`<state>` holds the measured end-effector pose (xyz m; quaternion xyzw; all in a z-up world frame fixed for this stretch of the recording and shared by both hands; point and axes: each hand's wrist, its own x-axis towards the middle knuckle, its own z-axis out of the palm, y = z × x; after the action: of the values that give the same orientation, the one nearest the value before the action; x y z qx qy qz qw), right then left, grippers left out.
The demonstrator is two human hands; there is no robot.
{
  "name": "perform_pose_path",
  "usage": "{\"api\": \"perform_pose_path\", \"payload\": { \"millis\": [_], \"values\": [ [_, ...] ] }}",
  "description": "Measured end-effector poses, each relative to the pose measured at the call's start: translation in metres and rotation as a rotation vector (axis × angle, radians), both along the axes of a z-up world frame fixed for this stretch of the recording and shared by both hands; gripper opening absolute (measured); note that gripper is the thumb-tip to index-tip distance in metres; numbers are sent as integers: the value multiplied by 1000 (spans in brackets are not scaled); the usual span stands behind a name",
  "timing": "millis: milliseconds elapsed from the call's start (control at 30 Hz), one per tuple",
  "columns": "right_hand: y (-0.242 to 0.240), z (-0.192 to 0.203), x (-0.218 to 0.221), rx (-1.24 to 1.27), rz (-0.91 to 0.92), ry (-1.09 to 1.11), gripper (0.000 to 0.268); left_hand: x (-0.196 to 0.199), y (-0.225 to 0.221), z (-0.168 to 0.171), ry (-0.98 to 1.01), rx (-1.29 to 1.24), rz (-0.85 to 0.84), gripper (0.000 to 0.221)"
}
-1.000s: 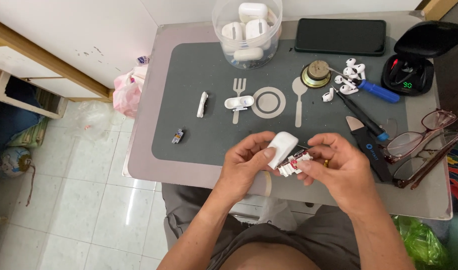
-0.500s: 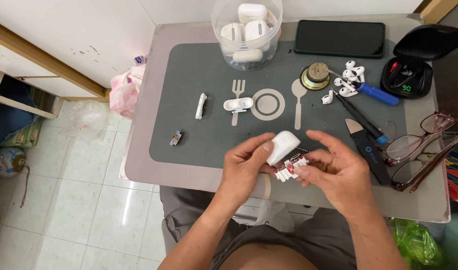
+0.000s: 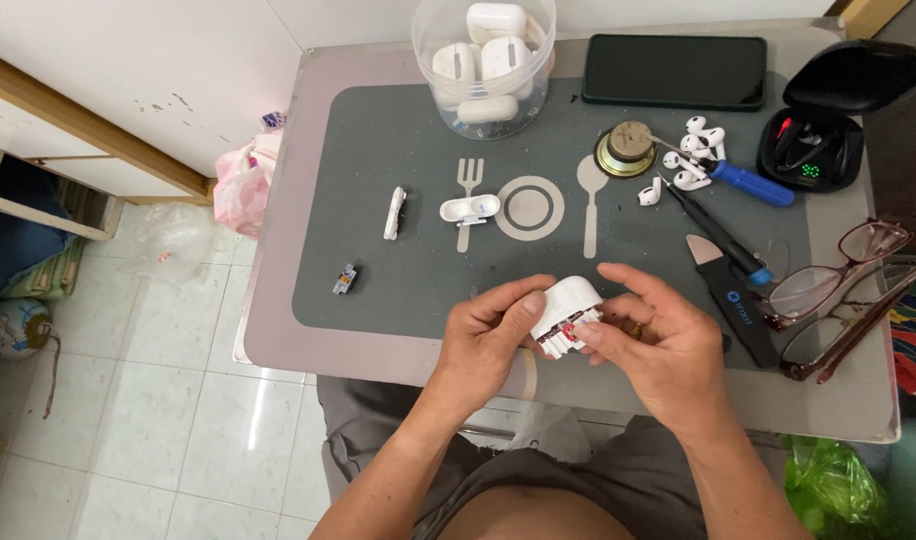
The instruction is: Assembling and inspecting the internal and external components of wireless earbud charging cases on a repair mat.
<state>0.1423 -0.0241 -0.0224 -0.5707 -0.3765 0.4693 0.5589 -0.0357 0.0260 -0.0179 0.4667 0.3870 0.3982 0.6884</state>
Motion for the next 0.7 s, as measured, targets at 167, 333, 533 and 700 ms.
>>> {"api": "perform_pose_path", "payload": {
  "millis": [167,333,533,700],
  "values": [
    [-1,-16,-1,170,-7,26,59,1,-2,-23,34,328,120,26],
    [-3,-16,-3,185,-62,32,56,6,-8,-10,39,372,139,26],
    [-5,-18,-9,183,-185,47,43,8,-13,-9,105,475,106,31],
    [-2,-19,-2,176,-162,20,39,7,-16,5,198,641,58,59]
  ]
}}
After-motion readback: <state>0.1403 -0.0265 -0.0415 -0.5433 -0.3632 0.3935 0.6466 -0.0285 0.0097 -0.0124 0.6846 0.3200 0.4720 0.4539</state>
